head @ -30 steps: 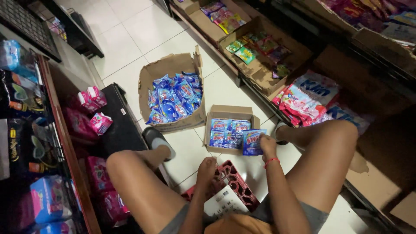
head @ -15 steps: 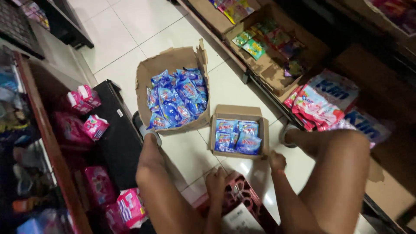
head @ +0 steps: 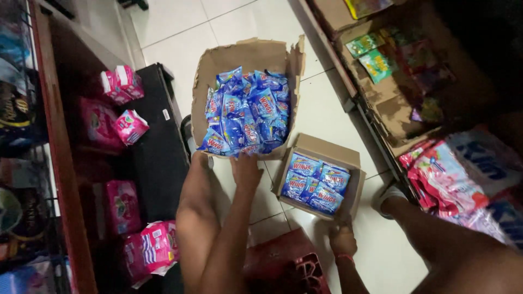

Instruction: The person picks up detergent packets from a large cardboard box and places them into a smaller cardboard box on the floor.

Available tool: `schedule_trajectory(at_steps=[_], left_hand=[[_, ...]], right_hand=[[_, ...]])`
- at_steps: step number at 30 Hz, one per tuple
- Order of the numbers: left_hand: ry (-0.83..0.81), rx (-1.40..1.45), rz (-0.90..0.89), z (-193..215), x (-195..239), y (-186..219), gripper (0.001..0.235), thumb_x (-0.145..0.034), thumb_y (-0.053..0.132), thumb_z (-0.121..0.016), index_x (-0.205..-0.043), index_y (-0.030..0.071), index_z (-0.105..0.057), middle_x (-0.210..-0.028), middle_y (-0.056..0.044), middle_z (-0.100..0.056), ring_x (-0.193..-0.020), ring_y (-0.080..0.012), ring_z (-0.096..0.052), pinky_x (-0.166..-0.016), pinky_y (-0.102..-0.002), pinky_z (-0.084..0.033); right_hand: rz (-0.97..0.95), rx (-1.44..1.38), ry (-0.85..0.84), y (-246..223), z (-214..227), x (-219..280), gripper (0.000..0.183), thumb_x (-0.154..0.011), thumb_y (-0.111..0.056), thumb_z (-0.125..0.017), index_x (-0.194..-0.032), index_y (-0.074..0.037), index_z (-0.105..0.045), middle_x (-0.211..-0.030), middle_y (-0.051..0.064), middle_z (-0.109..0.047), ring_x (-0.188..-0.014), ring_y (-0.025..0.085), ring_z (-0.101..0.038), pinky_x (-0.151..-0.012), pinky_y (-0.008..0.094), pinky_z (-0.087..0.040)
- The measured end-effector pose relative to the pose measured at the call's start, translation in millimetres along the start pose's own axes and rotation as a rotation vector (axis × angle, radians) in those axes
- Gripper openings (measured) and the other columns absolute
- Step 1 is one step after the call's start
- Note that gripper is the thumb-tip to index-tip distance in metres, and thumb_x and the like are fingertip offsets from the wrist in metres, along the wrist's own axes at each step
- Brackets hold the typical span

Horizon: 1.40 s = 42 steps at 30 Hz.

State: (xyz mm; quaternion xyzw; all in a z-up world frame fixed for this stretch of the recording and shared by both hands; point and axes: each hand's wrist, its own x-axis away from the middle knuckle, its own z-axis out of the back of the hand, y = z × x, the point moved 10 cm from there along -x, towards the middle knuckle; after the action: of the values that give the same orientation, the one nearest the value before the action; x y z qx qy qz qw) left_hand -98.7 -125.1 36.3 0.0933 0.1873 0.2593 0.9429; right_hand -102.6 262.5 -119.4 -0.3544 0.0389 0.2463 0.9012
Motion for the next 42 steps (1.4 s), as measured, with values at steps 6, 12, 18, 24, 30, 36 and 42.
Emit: schedule_trajectory(at_steps=[6,12,18,24,30,36,42], left_hand=[[-0.42,-0.229,-0.003,-150.1,40.1,-61.1,0.01,-0.092,0.012,-0.065,-0.095,0.011,-0.075,-0.096,-0.013,-0.074,-0.094,-0.0296,-0.072,-0.081,-0.046,-0.056],[-0.251,-0.021,0.042,-99.3,35.9,-27.4,0.019,-0.088,0.011,-0.06,-0.077,0.008,-0.074,-0.078,-0.018,-0.072,-0.073,-0.0351,-0.071,-0.065,-0.048,-0.056],[-0.211,0.245,0.078,-84.7,85.1,-6.0,0.023,-0.092,0.013,-0.061,-0.075,0.002,-0.073,-0.076,-0.022,-0.071,-0.07,-0.0403,-0.069,-0.061,-0.052,-0.054],[-0.339,0.287,0.16,-95.2,136.1,13.7,0.027,-0.093,0.021,-0.063,-0.078,0.0,-0.073,-0.079,-0.024,-0.07,-0.074,-0.0428,-0.07,-0.066,-0.054,-0.054],[-0.623,0.232,0.256,-58.3,139.4,30.3,0.039,-0.093,0.037,-0.067,-0.084,-0.001,-0.075,-0.088,-0.025,-0.071,-0.083,-0.0445,-0.071,-0.076,-0.056,-0.056],[-0.243,0.102,0.422,-5.6,98.8,-26.7,0.035,-0.091,0.04,-0.07,-0.102,0.007,-0.076,-0.1,-0.021,-0.074,-0.098,-0.0412,-0.07,-0.091,-0.052,-0.054],[0.207,-0.49,0.45,-15.4,112.2,-87.4,0.073,-0.055,0.048,-0.074,-0.117,0.013,-0.061,-0.114,-0.023,-0.076,-0.101,-0.0467,-0.071,-0.084,-0.056,-0.053]], right_hand=[[-0.858,0.422,-0.478,82.2,-10.0,36.8,0.049,-0.097,-0.043,-0.063,-0.145,-0.039,-0.055,-0.114,0.013,-0.075,-0.101,0.039,-0.071,-0.086,0.054,-0.056],[-0.679,0.338,-0.341,39.5,15.7,6.1,0.036,-0.098,-0.046,-0.061,-0.131,-0.034,-0.061,-0.118,0.005,-0.076,-0.099,0.034,-0.074,-0.079,0.052,-0.059],[-0.659,0.316,-0.285,46.8,24.3,10.8,0.041,-0.089,-0.039,-0.065,-0.13,-0.033,-0.059,-0.135,0.002,-0.068,-0.102,0.036,-0.071,-0.078,0.052,-0.057],[-0.355,0.152,-0.142,69.4,19.6,26.6,0.061,-0.076,-0.029,-0.073,-0.134,-0.02,-0.06,-0.136,0.02,-0.062,-0.11,0.043,-0.065,-0.085,0.052,-0.055],[-0.817,0.323,-0.684,208.1,-73.4,98.0,0.059,-0.084,-0.059,-0.076,-0.125,-0.017,-0.075,-0.121,0.019,-0.073,-0.116,0.04,-0.069,-0.101,0.049,-0.056],[-0.577,0.084,-0.383,30.0,25.2,-62.4,0.058,-0.082,-0.047,-0.074,-0.129,-0.013,-0.07,-0.128,0.02,-0.069,-0.105,0.038,-0.073,-0.093,0.048,-0.056],[-0.493,-0.1,-0.552,-151.8,154.5,-153.7,0.068,-0.089,-0.041,-0.068,-0.149,-0.016,-0.048,-0.139,0.008,-0.07,-0.105,0.03,-0.079,-0.097,0.038,-0.058]])
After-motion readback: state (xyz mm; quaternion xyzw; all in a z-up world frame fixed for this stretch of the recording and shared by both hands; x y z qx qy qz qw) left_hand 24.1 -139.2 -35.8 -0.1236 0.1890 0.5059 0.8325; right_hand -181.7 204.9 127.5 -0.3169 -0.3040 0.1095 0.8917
